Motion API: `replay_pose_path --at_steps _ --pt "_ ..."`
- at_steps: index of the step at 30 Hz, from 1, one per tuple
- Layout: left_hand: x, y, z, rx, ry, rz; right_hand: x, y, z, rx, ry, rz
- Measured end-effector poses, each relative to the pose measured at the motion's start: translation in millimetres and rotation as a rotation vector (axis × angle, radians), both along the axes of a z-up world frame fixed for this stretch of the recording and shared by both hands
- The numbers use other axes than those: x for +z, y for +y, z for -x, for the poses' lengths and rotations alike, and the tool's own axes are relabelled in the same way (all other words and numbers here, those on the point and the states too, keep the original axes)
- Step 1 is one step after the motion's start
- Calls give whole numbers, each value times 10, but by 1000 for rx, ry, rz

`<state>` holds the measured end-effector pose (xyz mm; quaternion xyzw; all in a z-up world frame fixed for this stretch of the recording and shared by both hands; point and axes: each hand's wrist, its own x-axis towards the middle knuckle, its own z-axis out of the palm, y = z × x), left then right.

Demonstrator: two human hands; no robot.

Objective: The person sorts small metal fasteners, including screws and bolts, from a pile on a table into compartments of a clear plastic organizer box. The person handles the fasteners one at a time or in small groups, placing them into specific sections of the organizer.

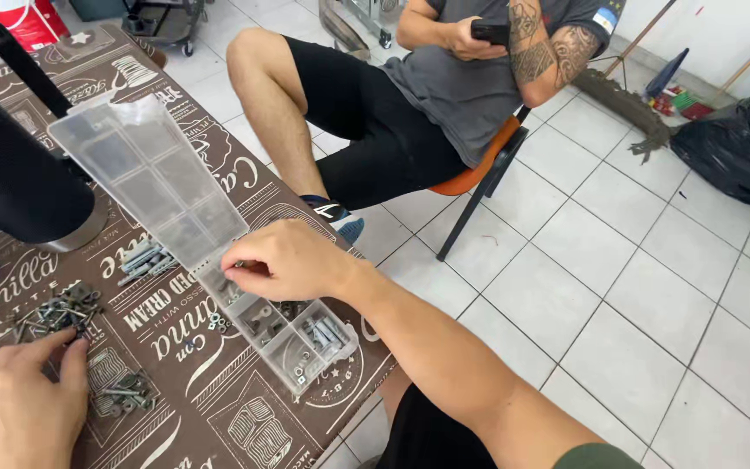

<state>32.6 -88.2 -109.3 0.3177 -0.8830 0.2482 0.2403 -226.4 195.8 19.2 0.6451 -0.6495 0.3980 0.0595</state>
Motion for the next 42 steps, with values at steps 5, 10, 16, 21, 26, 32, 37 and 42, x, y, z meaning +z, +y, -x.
replay_pose_path --at_steps 5,10,16,21,26,32,37,42 --pt "91 46 9 -64 37 -80 16 -7 0 21 4 0" --pt "110 66 10 -68 26 -121 34 5 -19 24 -5 6" --pt "19 6 29 -71 73 -107 30 10 -16 18 -13 -9" --pt "59 0 21 -211 239 -183 44 6 -25 17 6 7" --pt "92 17 42 -226 294 -267 32 5 -15 19 21 7" --pt "358 182 114 -130 130 -328 41 9 14 92 25 15" --pt "677 384 120 -109 55 -378 104 -24 -60 127 68 6" --pt "659 394 191 -200 206 -464 50 -31 -60 39 2 5"
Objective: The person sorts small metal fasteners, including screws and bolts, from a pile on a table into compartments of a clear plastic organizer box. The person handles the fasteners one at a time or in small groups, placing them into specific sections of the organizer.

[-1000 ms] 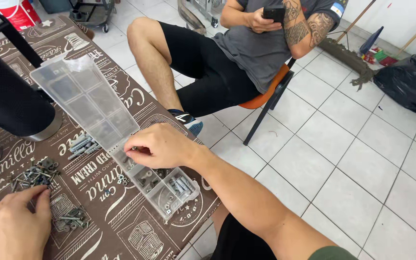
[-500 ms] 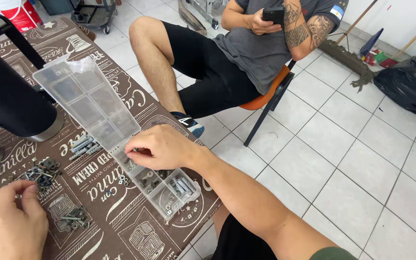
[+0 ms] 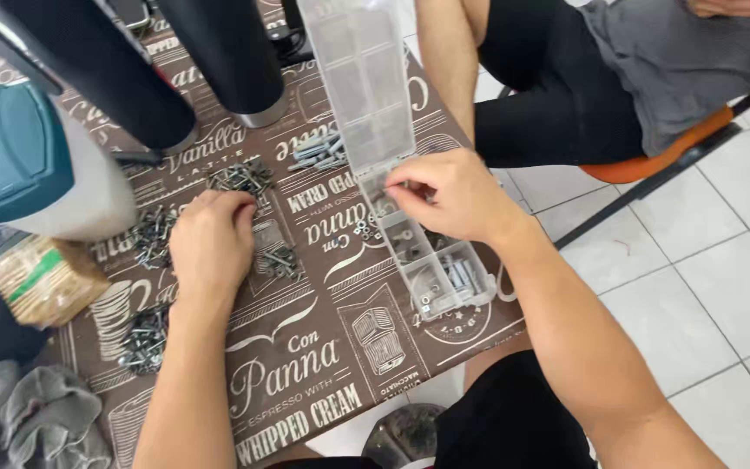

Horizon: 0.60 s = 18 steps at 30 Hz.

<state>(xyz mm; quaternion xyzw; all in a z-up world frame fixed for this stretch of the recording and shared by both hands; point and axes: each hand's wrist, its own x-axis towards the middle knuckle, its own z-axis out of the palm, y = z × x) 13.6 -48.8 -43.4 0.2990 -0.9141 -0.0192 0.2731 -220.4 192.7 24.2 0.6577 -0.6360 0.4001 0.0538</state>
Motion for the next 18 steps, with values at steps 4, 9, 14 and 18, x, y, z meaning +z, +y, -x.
replay_pose_path --at_steps 4,9,14,18 --pt "99 89 0 -48 14 -47 -17 -13 -14 -30 -8 -3" --pt "35 56 -15 -31 -67 -34 -17 -2 -4 -32 -24 15" --pt "543 466 94 -216 288 -588 147 7 -134 33 -82 56" --pt "651 863 244 -437 581 -1008 175 22 -299 108 -173 92"
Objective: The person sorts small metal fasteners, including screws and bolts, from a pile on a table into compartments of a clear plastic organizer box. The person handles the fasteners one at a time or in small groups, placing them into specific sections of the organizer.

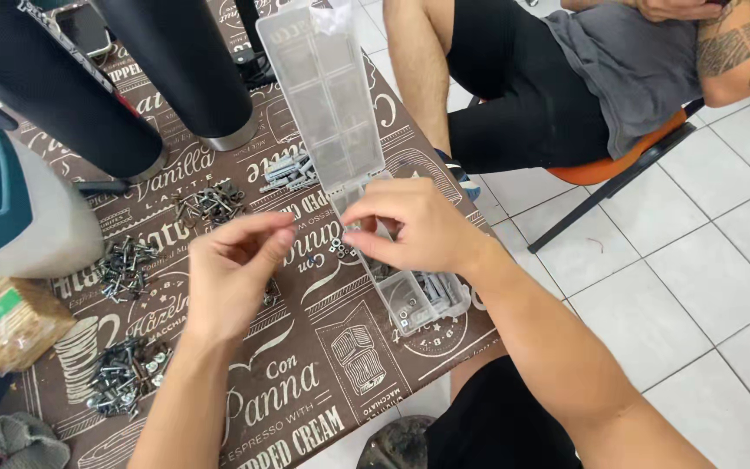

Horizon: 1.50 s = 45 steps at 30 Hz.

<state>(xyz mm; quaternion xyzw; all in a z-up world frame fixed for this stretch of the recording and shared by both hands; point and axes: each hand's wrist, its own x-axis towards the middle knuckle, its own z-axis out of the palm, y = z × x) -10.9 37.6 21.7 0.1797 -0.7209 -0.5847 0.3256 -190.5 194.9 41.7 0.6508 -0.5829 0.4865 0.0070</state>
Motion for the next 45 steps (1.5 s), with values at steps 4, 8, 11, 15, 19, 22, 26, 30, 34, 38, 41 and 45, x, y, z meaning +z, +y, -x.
replay_pose_path --at_steps 4,8,11,15,19,22,26,30,34,38,41,45 --pt "8 308 114 -88 30 -130 20 -13 -142 79 -86 28" --pt "-17 367 145 -109 49 -212 43 -11 -149 125 -138 53" --pt "-42 303 126 -110 30 -199 64 -2 -104 156 -179 36" --pt "16 153 82 -67 -11 -87 117 69 101 195 -260 -58" --pt "-17 -123 -8 87 -42 -6 73 171 354 185 -316 -282" --pt "-149 -381 -92 230 -48 58 -15 193 476 134 -376 -349" --pt "-414 -690 -149 331 -83 115 -69 187 522 103 -357 -382" --pt "-477 -803 -134 378 -114 145 -134 147 560 89 -364 -360" --pt "-432 -757 -140 365 -96 88 -38 140 471 40 -359 -340" --pt "-421 -767 -138 385 -89 85 -7 129 422 -7 -407 -290" --pt "-438 -818 -177 427 -99 103 -50 95 403 13 -463 -238" --pt "-406 -818 -177 471 -138 163 11 112 348 117 -589 -180"
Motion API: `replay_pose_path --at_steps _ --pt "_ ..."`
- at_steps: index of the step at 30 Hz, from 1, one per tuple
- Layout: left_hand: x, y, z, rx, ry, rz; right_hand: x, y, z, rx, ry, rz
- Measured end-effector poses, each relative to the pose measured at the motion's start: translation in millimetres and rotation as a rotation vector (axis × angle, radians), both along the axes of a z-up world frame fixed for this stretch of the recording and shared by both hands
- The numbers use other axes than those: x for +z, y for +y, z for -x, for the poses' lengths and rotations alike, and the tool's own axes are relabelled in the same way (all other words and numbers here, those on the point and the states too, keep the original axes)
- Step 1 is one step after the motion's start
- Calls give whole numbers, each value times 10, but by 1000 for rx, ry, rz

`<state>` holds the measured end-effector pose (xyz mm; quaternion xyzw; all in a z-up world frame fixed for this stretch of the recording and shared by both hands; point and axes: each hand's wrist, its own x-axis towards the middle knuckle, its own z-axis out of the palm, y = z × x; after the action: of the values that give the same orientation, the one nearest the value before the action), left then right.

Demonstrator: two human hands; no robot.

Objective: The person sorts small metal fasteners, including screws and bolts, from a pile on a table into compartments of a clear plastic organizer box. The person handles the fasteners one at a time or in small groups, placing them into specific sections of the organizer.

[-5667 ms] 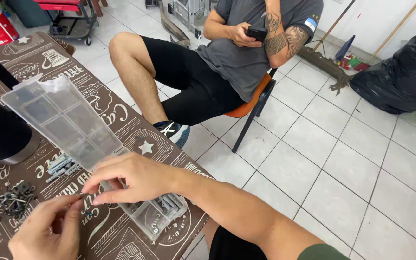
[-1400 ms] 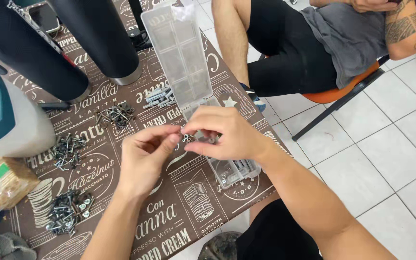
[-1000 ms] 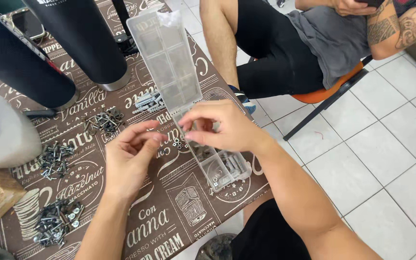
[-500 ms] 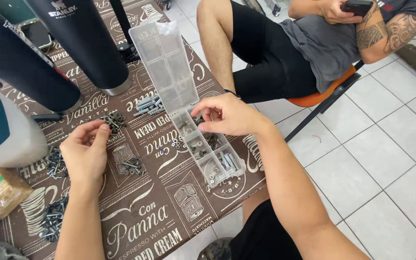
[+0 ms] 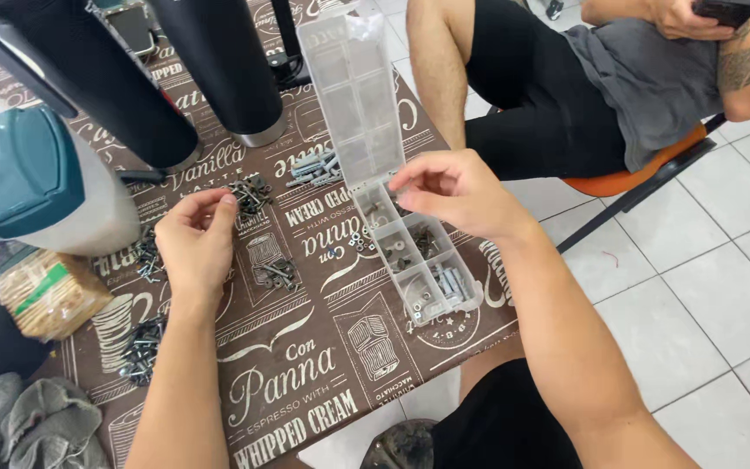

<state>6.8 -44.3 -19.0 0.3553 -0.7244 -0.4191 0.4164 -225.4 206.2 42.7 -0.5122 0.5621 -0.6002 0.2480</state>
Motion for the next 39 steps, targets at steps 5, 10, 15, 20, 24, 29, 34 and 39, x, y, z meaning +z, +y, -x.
replay_pose_path --at_steps 5,10,15,20,24,29,34,39 --pt "21 198 129 -33 -109 114 -137 -63 -9 63 -176 52" --pt "40 340 383 -100 -210 258 -308 -137 16 25 -305 150" --pt "-154 40 774 -21 -713 671 -462 -281 226 -49 -508 224" --pt "-95 16 798 -1 -752 733 -428 -291 252 -64 -548 228" --pt "77 227 596 -87 -463 635 -415 -262 206 -37 -539 248" --pt "457 871 512 -316 -94 261 -140 -78 -42 116 -392 181" --pt "530 1118 643 -464 101 65 -53 -39 -73 206 -234 178" --pt "576 1289 673 -510 70 193 -81 6 -74 168 -175 258"
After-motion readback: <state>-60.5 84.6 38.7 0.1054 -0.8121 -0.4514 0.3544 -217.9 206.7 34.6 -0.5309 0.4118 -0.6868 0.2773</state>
